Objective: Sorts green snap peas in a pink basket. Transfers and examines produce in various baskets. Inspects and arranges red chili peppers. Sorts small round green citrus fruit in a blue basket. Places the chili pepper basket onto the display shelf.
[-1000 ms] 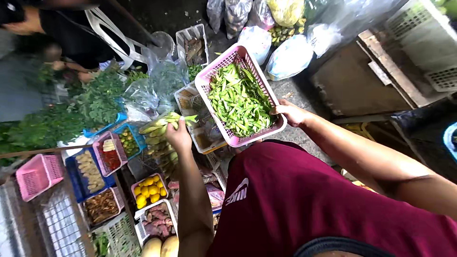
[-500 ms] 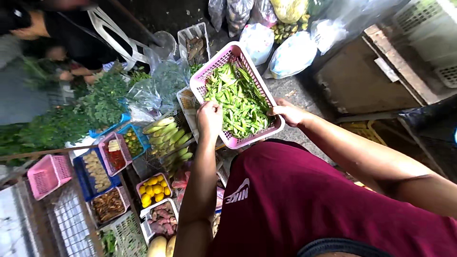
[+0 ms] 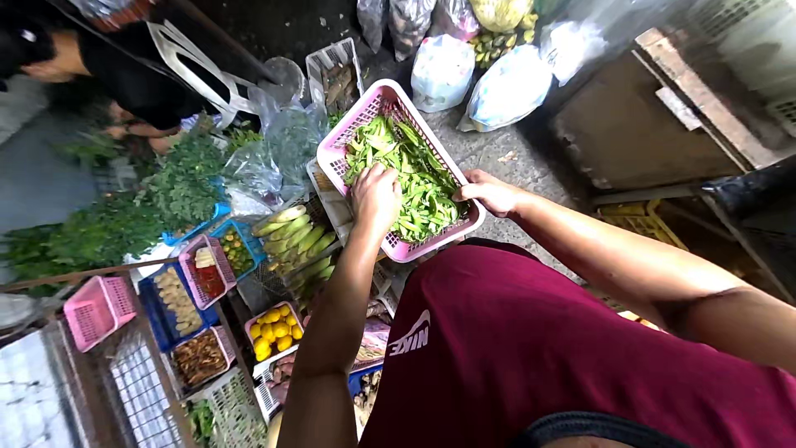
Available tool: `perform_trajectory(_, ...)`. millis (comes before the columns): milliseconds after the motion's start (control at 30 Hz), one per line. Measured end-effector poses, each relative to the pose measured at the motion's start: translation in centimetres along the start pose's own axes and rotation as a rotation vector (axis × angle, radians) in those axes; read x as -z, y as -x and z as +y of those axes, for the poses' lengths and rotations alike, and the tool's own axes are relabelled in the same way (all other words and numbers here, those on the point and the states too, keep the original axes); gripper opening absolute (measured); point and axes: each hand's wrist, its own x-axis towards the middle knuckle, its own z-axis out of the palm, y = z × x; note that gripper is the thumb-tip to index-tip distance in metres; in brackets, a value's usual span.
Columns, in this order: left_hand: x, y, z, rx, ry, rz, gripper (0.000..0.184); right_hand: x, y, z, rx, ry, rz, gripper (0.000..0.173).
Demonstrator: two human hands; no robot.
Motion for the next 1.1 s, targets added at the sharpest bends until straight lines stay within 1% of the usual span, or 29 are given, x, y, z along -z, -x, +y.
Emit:
perform_trajectory(67, 1.5, 1.6, -0.7, 0.006, 0.218, 0.170, 0.014, 0.3, -0.2, 0.3, 0.009, -0.013, 0.003, 0.047)
perform_trajectory(133, 3.7, 4.4, -2.2, 0.044, 0.388, 0.385, 0.014, 0.5, -0.3, 0.6, 0.000, -0.032, 0.012, 0.047)
perform_trajectory(167, 4.5, 5.9, -3.1, 0.079, 0.431, 0.503, 0.015, 0.6, -0.2, 0.6, -0.007, -0.042, 0.017, 0.045)
perform_trajectory(233, 4.6, 8.2, -5.3, 0.160, 0.464, 0.750, 0.014, 0.8, -0.1, 0.7, -0.015, -0.061, 0.027, 0.044)
perform_trajectory(267, 4.0, 9.0, -6.4, 0.208, 0.450, 0.838, 0.013, 1.0, 0.0, 0.7, -0.016, -0.072, 0.029, 0.044)
perform_trajectory(300, 2.9, 9.5, -7.4, 0.274, 0.416, 0.872, 0.014, 1.1, 0.1, 0.6, -0.020, -0.084, 0.028, 0.045)
perform_trajectory(333, 1.7, 10.0, -8.2, 0.351, 0.363, 0.832, 0.017, 1.2, 0.2, 0.5, -0.030, -0.091, 0.031, 0.046)
perform_trajectory(367, 0.5, 10.3, -8.8, 0.426, 0.303, 0.707, 0.022, 1.2, 0.2, 0.5, -0.040, -0.093, 0.036, 0.045)
perform_trajectory(433, -1.1, 10.0, -9.2, 0.511, 0.212, 0.359, 0.042, 1.4, 0.1, 0.4, -0.051, -0.089, 0.048, 0.045)
perform_trajectory(467, -1.3, 9.5, -8.7, 0.519, 0.177, 0.284, 0.044, 1.5, 0.1, 0.4, -0.051, -0.083, 0.046, 0.047)
perform_trajectory(500, -1.0, 8.9, -7.7, 0.494, 0.169, 0.274, 0.041, 1.5, 0.0, 0.4, -0.045, -0.073, 0.046, 0.048)
perform_trajectory(533, -0.4, 8.2, -6.4, 0.418, 0.197, 0.292, 0.034, 1.5, 0.0, 0.4, -0.040, -0.066, 0.046, 0.048)
perform_trajectory(600, 0.5, 6.1, -3.2, 0.167, 0.295, 0.322, 0.019, 1.4, 0.1, 0.6, -0.037, -0.066, 0.044, 0.048)
perform_trajectory(633, 0.5, 4.5, -1.7, 0.034, 0.319, 0.303, 0.016, 1.1, 0.2, 0.6, -0.029, -0.064, 0.051, 0.045)
perform_trajectory(667, 0.2, 2.5, -0.5, -0.078, 0.291, 0.255, 0.016, 0.9, 0.2, 0.2, -0.027, -0.049, 0.034, 0.044)
perform_trajectory(733, -1.0, -1.1, 0.8, -0.193, 0.108, 0.070, 0.021, 0.6, 0.4, -0.4, -0.027, -0.040, 0.023, 0.045)
perform_trajectory(767, -1.7, -2.4, 1.1, -0.208, 0.010, -0.006, 0.022, 0.4, 0.5, -0.5, -0.024, -0.045, 0.019, 0.045)
perform_trajectory(800, -2.1, -3.2, 1.3, -0.211, -0.058, -0.041, 0.022, 0.3, 0.6, -0.3, -0.012, -0.060, 0.028, 0.045)
perform_trajectory(900, -2.4, -4.1, 0.9, -0.200, -0.158, -0.036, 0.026, 0.1, 0.5, 0.2, 0.021, -0.070, 0.046, 0.043)
perform_trajectory(967, -2.4, -4.4, 0.5, -0.217, -0.205, -0.016, 0.020, 0.0, 0.4, 0.2, 0.014, -0.064, 0.031, 0.045)
perform_trajectory(1033, -2.3, -4.8, 0.1, -0.261, -0.192, -0.011, 0.018, -0.1, 0.4, 0.6, 0.021, -0.065, 0.049, 0.047)
perform_trajectory(1100, -1.3, -5.0, -0.3, -0.243, -0.019, 0.024, 0.017, -0.1, 0.6, 0.6, 0.041, -0.075, 0.045, 0.048)
